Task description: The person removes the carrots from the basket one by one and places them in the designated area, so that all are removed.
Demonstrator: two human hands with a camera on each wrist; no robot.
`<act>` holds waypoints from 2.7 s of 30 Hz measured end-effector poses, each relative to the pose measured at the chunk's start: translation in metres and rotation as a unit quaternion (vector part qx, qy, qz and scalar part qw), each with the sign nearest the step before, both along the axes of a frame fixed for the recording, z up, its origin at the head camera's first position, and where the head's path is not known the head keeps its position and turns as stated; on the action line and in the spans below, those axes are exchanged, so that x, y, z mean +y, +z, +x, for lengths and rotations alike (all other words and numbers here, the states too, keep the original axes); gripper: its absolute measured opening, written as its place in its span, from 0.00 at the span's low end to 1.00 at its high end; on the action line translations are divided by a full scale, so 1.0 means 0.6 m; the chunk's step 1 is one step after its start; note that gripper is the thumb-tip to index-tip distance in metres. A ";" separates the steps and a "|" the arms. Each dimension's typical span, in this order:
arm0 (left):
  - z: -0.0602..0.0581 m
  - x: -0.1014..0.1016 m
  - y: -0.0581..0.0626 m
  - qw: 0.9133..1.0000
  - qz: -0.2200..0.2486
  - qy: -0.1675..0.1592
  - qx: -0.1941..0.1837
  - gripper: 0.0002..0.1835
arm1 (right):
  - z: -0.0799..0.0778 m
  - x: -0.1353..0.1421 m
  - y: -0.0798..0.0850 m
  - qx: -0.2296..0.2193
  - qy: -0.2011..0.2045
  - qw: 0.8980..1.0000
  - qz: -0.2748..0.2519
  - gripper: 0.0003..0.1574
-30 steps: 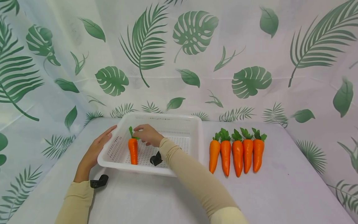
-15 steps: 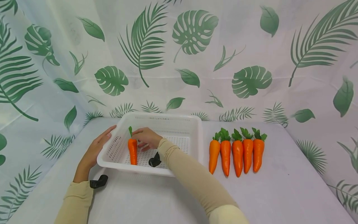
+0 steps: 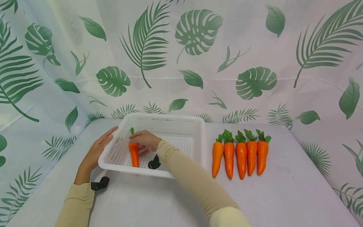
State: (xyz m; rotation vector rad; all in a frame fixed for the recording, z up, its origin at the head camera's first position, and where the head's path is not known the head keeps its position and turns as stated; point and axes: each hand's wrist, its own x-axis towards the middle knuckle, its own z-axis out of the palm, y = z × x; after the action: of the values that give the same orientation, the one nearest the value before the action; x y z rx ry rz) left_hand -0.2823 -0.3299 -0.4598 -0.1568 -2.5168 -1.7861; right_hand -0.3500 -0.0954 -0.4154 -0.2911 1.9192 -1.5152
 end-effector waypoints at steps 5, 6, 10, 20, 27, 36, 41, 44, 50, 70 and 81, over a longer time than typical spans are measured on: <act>0.000 0.000 0.000 1.000 -0.001 0.000 0.000 0.31 | -0.002 -0.008 -0.003 -0.004 -0.005 1.000 0.013 0.22; 0.000 0.000 0.000 1.000 -0.002 0.001 -0.001 0.31 | -0.002 -0.010 -0.003 -0.002 -0.004 1.000 0.017 0.22; 0.000 0.000 0.001 1.000 -0.002 0.001 -0.001 0.31 | 0.000 -0.013 0.001 0.003 0.001 1.000 0.029 0.23; 0.001 -0.001 0.001 1.000 0.000 -0.002 0.001 0.31 | 0.001 -0.016 0.000 0.010 0.002 0.999 0.033 0.22; 0.000 -0.001 0.001 1.000 -0.004 -0.002 0.002 0.31 | 0.005 -0.020 0.002 0.038 0.003 0.998 0.052 0.22; 0.000 -0.002 0.002 1.000 -0.005 0.001 -0.001 0.31 | 0.005 -0.025 -0.001 0.054 0.006 0.996 0.066 0.22; 0.001 -0.003 0.001 1.000 -0.007 0.001 -0.002 0.31 | 0.007 -0.027 0.000 0.064 0.006 0.995 0.073 0.21; 0.001 -0.003 0.001 1.000 -0.003 0.000 -0.002 0.31 | 0.009 -0.027 0.002 0.069 0.007 0.995 0.070 0.21; 0.000 -0.002 -0.002 1.000 0.000 -0.002 0.000 0.31 | 0.008 -0.025 0.001 0.076 0.004 0.994 0.073 0.20; -0.005 -0.003 0.000 1.000 0.020 -0.015 0.008 0.31 | 0.003 -0.013 0.014 0.088 0.006 0.994 0.058 0.21; -0.004 -0.002 -0.003 1.000 0.020 -0.013 0.010 0.31 | -0.006 0.002 0.016 0.054 -0.001 0.998 0.012 0.26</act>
State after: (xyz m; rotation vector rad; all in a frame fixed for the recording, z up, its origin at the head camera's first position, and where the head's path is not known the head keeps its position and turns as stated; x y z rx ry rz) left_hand -0.2844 -0.3310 -0.4617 -0.2047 -2.4751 -1.8333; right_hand -0.3535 -0.0943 -0.4055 -0.3667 2.0208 -1.5043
